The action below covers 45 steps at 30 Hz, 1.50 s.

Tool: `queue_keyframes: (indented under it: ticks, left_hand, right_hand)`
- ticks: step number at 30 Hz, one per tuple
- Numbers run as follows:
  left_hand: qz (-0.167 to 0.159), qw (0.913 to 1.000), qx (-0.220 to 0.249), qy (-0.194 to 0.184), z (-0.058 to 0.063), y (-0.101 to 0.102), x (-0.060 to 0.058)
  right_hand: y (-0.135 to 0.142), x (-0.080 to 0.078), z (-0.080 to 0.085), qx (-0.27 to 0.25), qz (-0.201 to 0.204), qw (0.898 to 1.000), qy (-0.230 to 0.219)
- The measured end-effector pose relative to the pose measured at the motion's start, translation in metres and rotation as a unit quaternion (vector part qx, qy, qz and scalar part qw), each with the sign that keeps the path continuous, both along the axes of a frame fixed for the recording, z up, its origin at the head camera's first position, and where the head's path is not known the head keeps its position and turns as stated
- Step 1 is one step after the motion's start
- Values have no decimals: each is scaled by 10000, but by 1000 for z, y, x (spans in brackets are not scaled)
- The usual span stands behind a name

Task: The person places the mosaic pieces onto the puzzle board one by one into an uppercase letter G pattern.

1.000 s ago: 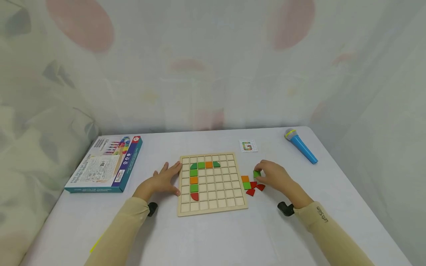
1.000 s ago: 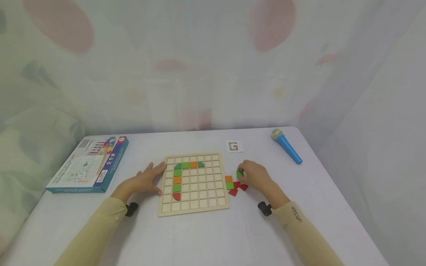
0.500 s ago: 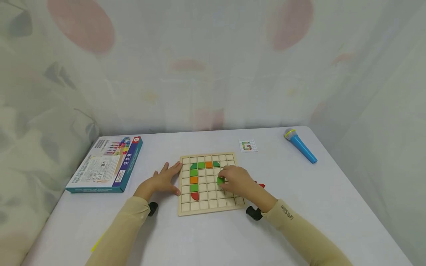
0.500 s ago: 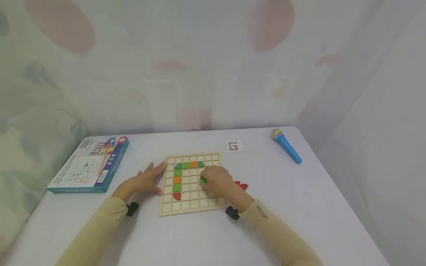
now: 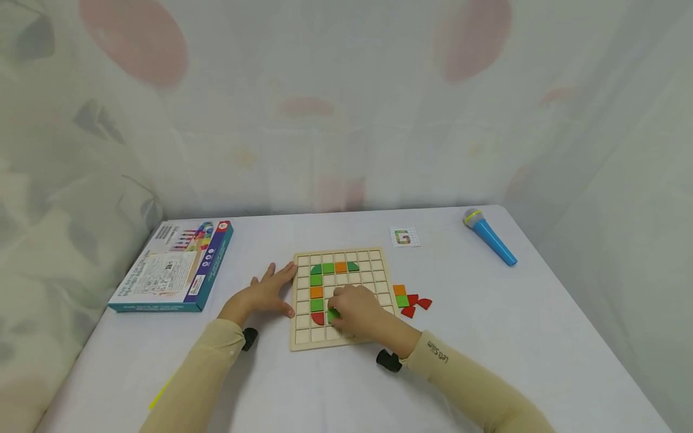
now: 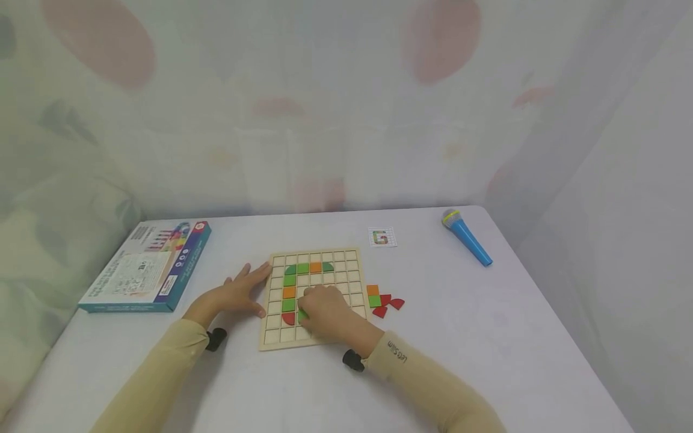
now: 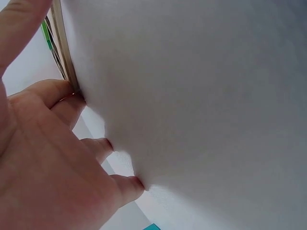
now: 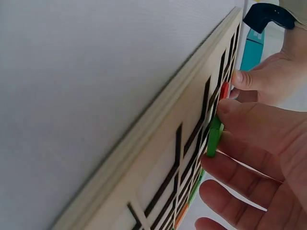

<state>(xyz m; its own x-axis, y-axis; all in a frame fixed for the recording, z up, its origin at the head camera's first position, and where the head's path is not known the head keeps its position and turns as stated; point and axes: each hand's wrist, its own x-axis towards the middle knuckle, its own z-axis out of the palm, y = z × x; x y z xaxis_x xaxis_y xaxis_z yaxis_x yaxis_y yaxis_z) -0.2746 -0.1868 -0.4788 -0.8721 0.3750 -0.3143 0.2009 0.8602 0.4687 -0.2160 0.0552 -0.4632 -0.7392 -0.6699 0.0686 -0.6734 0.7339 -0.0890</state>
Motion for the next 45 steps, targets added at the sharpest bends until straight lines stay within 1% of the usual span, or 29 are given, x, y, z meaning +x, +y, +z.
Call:
queue_keyframes:
  ticks: [6,14,20,27,30,36,40,45]
  left_hand:
    - [-34,10000,18,10,4,3,-1]
    - [-40,10000,-3,-9,6,5,0]
    - [-27,10000,-33,-3,5,5,-1]
    - [-39,10000,-50,-37,3,4,-1]
    - [-31,10000,-68,-55,4,4,0]
    - [-4,10000,-51,-25,8,4,2]
    - [-30,10000,-22,20,8,3,3]
    - [-49,10000,38,38,6,2,2]
  right_hand:
    - [-1,4,4,67,-109,9997,-186]
    - [-2,4,2,-31,-118,9992,-368]
    - [-2,5,3,-62,-100,9993,-352]
    - [3,3,6,-71,-223,9993,-276]
    - [10,1,8,-183,-313,9987,-348]
    - [31,-7,11,-486,-546,9967,-351]
    - [51,-12,14,-718,-848,9931,-384]
    - [78,-17,16,-869,-1268,9874,-387]
